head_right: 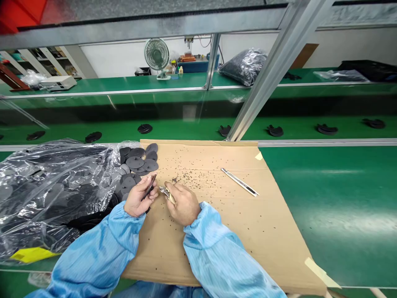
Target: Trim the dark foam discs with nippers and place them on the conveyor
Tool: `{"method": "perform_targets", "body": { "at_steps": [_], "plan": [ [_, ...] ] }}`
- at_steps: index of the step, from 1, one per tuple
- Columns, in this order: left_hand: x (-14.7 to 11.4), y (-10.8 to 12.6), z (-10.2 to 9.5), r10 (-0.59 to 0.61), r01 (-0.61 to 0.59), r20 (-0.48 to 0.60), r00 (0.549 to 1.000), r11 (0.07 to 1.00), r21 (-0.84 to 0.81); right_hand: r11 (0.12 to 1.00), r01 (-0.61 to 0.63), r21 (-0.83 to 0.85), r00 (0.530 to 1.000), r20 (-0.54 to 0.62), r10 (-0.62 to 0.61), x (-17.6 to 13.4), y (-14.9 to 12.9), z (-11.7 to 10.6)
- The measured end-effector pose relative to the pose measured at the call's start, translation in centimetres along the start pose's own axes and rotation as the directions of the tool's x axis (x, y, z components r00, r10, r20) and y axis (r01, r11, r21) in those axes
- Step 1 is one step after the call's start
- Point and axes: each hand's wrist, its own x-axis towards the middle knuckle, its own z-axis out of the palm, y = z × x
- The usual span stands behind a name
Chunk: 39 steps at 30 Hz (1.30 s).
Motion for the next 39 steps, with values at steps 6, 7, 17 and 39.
{"method": "perform_targets", "body": {
  "at_steps": [6, 7, 17, 39],
  "plan": [
    [0.0, -0.2, 0.1, -0.043, 0.045, -0.023, 0.999, 0.998, 0.052, 0.999, 0.034, -0.002, 0.996, 0.087, -0.034, 0.1, -0.4, 0.1],
    [0.0, -0.2, 0.0, -0.044, 0.045, -0.025, 0.999, 0.997, 0.061, 0.999, 0.035, -0.012, 0.995, 0.097, -0.034, 0.1, -0.4, 0.1],
    [0.0, -0.3, 0.0, -0.035, 0.037, -0.023, 0.999, 0.995, 0.091, 1.0, 0.005, -0.027, 0.988, 0.156, -0.001, 0.1, -0.6, -0.1],
    [-0.1, -1.2, -0.2, 0.038, -0.031, -0.045, 0.998, 0.988, 0.152, 0.974, -0.015, -0.226, 0.963, 0.259, 0.075, 0.0, -0.9, -0.6]
  ]
}}
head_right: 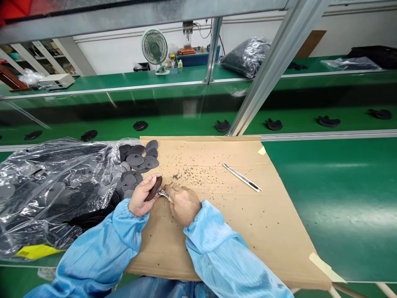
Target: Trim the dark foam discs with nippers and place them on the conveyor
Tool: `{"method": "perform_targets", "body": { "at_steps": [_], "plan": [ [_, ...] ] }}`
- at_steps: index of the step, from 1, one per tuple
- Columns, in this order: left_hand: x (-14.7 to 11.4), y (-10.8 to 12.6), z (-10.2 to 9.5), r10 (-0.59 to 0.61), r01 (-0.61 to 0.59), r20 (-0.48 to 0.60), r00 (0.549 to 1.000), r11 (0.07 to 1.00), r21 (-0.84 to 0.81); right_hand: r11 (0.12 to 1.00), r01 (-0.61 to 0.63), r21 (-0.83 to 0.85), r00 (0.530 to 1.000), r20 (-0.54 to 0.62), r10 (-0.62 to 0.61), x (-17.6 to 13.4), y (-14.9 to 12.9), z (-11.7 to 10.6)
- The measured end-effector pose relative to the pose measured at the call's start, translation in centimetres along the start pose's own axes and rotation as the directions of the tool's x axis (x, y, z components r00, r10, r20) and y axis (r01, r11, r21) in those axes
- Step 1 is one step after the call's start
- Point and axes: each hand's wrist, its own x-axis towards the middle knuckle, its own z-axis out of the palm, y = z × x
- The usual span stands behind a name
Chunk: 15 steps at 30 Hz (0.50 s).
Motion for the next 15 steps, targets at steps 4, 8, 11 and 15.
{"method": "perform_targets", "body": {
  "at_steps": [4, 8, 11, 15],
  "plan": [
    [0.1, -0.2, 0.2, -0.004, 0.004, -0.01, 1.0, 1.0, 0.0, 1.0, -0.016, 0.023, 1.0, 0.005, 0.016, 0.0, 0.1, 0.2],
    [0.3, 0.1, 0.3, -0.006, 0.006, 0.001, 1.0, 0.998, -0.055, 0.981, -0.012, 0.196, 0.995, -0.094, 0.031, 0.1, 0.2, 0.7],
    [0.4, 0.8, 0.1, 0.029, -0.031, -0.012, 0.999, 0.99, -0.14, 0.92, -0.022, 0.391, 0.951, -0.275, 0.14, 0.1, 0.4, 0.8],
    [0.5, 1.7, -0.7, 0.127, -0.144, -0.079, 0.989, 0.954, -0.264, 0.871, -0.1, 0.48, 0.868, -0.386, 0.312, 0.9, 1.3, 0.1]
  ]
}}
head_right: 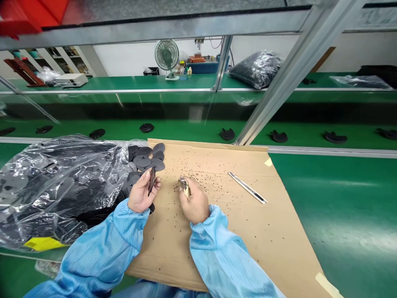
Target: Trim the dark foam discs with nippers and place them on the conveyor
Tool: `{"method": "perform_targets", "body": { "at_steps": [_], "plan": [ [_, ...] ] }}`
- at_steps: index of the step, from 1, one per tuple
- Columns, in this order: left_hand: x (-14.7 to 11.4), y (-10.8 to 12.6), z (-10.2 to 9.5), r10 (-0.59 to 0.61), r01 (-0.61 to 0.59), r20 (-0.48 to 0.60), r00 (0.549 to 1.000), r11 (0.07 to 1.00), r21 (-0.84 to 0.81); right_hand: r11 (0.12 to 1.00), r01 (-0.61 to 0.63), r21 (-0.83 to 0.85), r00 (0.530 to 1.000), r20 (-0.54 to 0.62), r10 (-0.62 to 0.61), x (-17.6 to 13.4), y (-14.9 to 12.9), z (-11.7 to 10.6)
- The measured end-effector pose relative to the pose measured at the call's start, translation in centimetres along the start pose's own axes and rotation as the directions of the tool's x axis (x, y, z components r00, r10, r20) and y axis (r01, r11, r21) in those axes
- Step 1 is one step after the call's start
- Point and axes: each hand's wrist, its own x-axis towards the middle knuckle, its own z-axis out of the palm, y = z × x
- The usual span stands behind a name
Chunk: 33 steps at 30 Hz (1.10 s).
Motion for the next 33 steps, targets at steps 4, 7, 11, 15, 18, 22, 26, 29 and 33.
{"method": "perform_targets", "body": {
  "at_steps": [4, 7, 11, 15, 18, 22, 26, 29, 33],
  "plan": [
    [-0.2, 0.4, -0.3, 0.034, -0.027, 0.197, 0.98, 0.999, -0.038, 0.989, 0.031, -0.144, 0.988, 0.156, -0.008, 3.7, -0.5, 0.5],
    [-0.8, 0.3, -0.3, -0.073, 0.068, 0.353, 0.933, 0.997, 0.029, 0.959, 0.159, -0.235, 0.941, 0.33, -0.076, 6.8, -1.4, 2.2],
    [-1.1, 0.2, -0.5, -0.196, 0.148, 0.474, 0.858, 0.979, 0.138, 0.884, 0.375, -0.277, 0.828, 0.529, -0.185, 9.8, -2.4, 5.8],
    [-1.0, 0.2, -1.2, -0.293, 0.184, 0.504, 0.812, 0.949, 0.255, 0.797, 0.492, -0.349, 0.762, 0.615, -0.201, 10.8, -2.8, 9.0],
    [-0.9, 0.1, -1.5, -0.353, 0.217, 0.527, 0.773, 0.928, 0.304, 0.766, 0.543, -0.345, 0.725, 0.652, -0.221, 10.7, -2.8, 10.0],
    [-1.1, 0.1, -1.3, -0.377, 0.212, 0.567, 0.732, 0.918, 0.335, 0.749, 0.572, -0.334, 0.712, 0.656, -0.251, 10.4, -2.3, 9.9],
    [-1.5, 0.3, -0.9, -0.367, 0.197, 0.582, 0.725, 0.921, 0.336, 0.767, 0.56, -0.314, 0.73, 0.626, -0.276, 9.8, -1.0, 7.9],
    [-1.7, 0.4, -0.6, -0.34, 0.205, 0.553, 0.76, 0.934, 0.293, 0.895, 0.394, -0.209, 0.875, 0.383, -0.296, 9.0, 0.1, 5.5],
    [-1.2, -0.1, 0.0, -0.226, 0.171, 0.378, 0.898, 0.97, 0.172, 0.978, -0.008, 0.209, 0.991, -0.132, 0.037, 7.0, 0.8, 2.0]
  ]
}}
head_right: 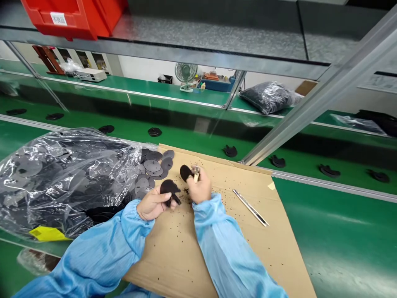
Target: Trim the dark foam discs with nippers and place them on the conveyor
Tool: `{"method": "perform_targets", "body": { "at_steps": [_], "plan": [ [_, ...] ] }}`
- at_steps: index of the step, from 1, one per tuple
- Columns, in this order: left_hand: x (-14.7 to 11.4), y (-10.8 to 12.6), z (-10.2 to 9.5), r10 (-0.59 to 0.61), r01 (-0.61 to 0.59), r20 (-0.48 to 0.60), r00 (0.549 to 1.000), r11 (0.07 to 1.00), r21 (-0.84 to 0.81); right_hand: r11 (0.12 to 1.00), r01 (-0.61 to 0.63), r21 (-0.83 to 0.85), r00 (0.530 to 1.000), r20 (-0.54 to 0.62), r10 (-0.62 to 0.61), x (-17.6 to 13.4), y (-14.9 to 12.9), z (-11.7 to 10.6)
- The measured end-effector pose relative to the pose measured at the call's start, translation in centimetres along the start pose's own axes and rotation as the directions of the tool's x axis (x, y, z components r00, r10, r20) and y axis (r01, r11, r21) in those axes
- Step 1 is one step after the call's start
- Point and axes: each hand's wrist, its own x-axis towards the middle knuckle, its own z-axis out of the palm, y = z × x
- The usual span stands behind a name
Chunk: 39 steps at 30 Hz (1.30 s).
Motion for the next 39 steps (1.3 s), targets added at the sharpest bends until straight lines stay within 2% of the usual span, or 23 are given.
{"method": "perform_targets", "body": {
  "at_steps": [1, 3, 4, 6, 9, 14, 18, 22, 26, 30, 34, 39],
  "plan": [
    [0.3, -0.1, 0.0, 0.035, -0.037, -0.093, 0.995, 0.999, -0.015, 0.993, -0.082, 0.083, 0.994, -0.07, 0.088, -0.6, -0.1, -0.7],
    [0.9, -0.3, 0.1, 0.104, -0.107, -0.251, 0.962, 0.994, 0.002, 0.957, -0.179, 0.227, 0.969, -0.127, 0.211, -1.8, -0.4, -1.7],
    [1.1, -0.4, 0.1, 0.136, -0.134, -0.301, 0.944, 0.991, 0.028, 0.936, -0.201, 0.291, 0.961, -0.128, 0.246, -2.5, -0.5, -2.0],
    [1.3, -0.5, 0.2, 0.188, -0.165, -0.333, 0.924, 0.982, 0.096, 0.891, -0.231, 0.392, 0.951, -0.103, 0.292, -3.9, -0.8, -2.1],
    [1.3, -0.8, 0.5, 0.234, -0.185, -0.294, 0.927, 0.965, 0.183, 0.85, -0.249, 0.465, 0.95, -0.056, 0.309, -5.3, -1.2, -1.7],
    [0.9, -1.4, 0.9, 0.253, -0.188, -0.179, 0.951, 0.931, 0.313, 0.863, -0.287, 0.417, 0.953, 0.037, 0.299, -6.1, -1.7, -1.4],
    [0.7, -1.9, 0.9, 0.2, -0.127, -0.14, 0.97, 0.903, 0.411, 0.881, -0.281, 0.381, 0.951, -0.016, 0.31, -6.5, -2.0, -1.2],
    [0.7, -2.2, 0.9, 0.19, -0.116, -0.146, 0.971, 0.905, 0.409, 0.911, -0.26, 0.32, 0.945, -0.11, 0.309, -6.9, -2.1, -0.9],
    [0.7, -2.2, 0.9, 0.196, -0.123, -0.168, 0.966, 0.922, 0.368, 0.939, -0.229, 0.257, 0.964, -0.077, 0.256, -7.0, -2.1, -0.7],
    [0.7, -2.1, 0.8, 0.202, -0.13, -0.183, 0.962, 0.929, 0.346, 0.94, -0.24, 0.242, 0.967, -0.029, 0.255, -7.1, -2.1, -0.7],
    [0.7, -2.1, 0.9, 0.221, -0.161, -0.148, 0.964, 0.928, 0.336, 0.929, -0.233, 0.288, 0.964, -0.055, 0.259, -7.3, -2.2, -0.4],
    [0.7, -2.1, 0.7, 0.196, -0.121, -0.194, 0.961, 0.932, 0.341, 0.925, -0.253, 0.283, 0.959, -0.056, 0.279, -7.4, -2.0, -0.1]
  ]
}}
